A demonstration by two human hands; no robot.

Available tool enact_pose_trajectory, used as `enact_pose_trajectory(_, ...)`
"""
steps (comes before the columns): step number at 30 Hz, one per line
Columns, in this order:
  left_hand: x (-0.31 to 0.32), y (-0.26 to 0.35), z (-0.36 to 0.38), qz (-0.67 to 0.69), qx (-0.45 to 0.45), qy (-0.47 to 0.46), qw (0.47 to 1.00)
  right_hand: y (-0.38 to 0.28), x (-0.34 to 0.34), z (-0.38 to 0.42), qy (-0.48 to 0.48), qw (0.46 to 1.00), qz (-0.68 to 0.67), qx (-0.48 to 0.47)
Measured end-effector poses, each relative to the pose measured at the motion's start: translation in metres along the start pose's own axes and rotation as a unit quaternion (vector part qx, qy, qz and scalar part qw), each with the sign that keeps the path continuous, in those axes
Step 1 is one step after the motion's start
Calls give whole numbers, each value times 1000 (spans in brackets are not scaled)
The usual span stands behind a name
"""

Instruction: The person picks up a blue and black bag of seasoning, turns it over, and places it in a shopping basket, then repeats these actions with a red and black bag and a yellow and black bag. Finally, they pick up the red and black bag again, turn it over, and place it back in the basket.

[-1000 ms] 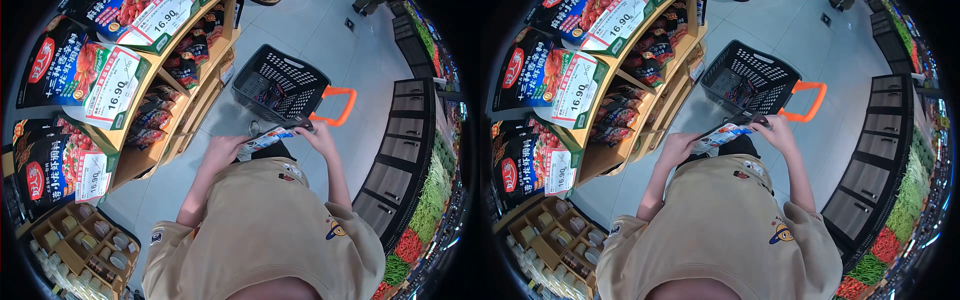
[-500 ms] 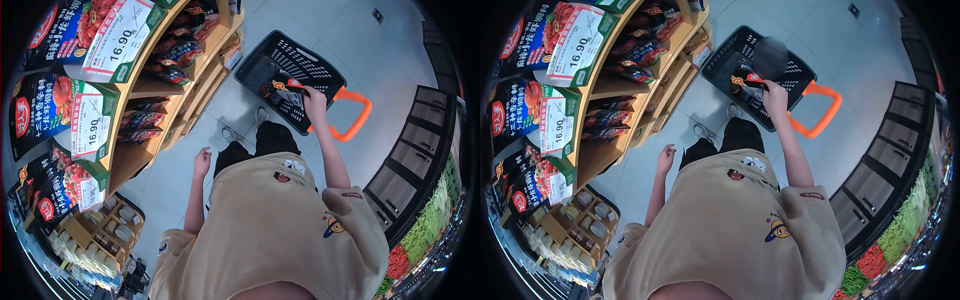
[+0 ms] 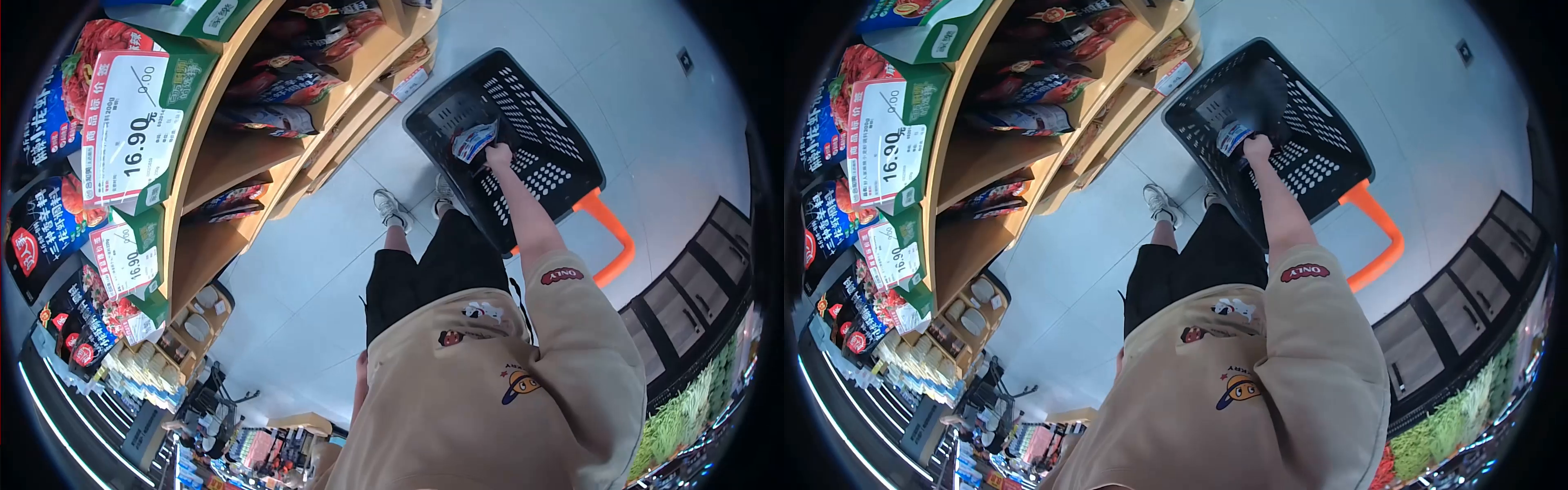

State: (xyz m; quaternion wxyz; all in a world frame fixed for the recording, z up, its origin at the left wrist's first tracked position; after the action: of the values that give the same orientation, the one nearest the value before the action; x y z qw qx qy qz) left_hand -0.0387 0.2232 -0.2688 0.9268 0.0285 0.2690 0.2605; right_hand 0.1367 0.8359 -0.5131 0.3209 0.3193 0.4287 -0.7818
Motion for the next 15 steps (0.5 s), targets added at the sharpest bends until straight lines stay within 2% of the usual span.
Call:
enact_pose_trajectory(4, 12, -61, 41, 36, -50, 9, 998, 9, 45, 5, -54, 998, 11, 29)
enact_pose_trajectory(6, 18, -82, 53, 54, -74, 17, 996, 12, 56, 11, -49, 996, 35, 59)
enact_pose_trajectory(8, 20, -93, 61, 69, -84, 22, 994, 36, 83, 3, -82, 993, 73, 52)
enact_pose_trajectory(10, 19, -98, 63, 80, -84, 24, 993, 70, 111, -6, -189, 978, 84, 38)
enact_pose_trajectory(11, 19, -100, 62, 88, -85, 25, 992, 89, 132, -12, -184, 981, 56, 38)
enact_pose_trajectory(12, 21, -103, 58, 96, -83, 25, 992, 71, 114, 0, -183, 981, 59, 36)
enact_pose_trajectory(14, 22, -107, 48, 112, -79, 24, 990, 29, 77, 29, -254, 955, -36, 149)
enact_pose_trajectory(15, 23, -105, 44, 119, -76, 23, 990, 34, 83, 30, -261, 956, -32, 131)
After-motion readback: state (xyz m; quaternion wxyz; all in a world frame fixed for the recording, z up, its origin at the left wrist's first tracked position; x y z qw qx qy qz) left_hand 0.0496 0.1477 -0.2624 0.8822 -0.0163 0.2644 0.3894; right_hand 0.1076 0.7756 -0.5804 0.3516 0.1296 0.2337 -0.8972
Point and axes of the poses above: each hand's wrist, its own z-axis away from the middle knuckle, its own x-axis out of the palm, y = z × x, the point moved 2 cm from there along -z, towards the middle knuckle, and after that the axes turned 9 degrees about y, right-handed, at the moved point
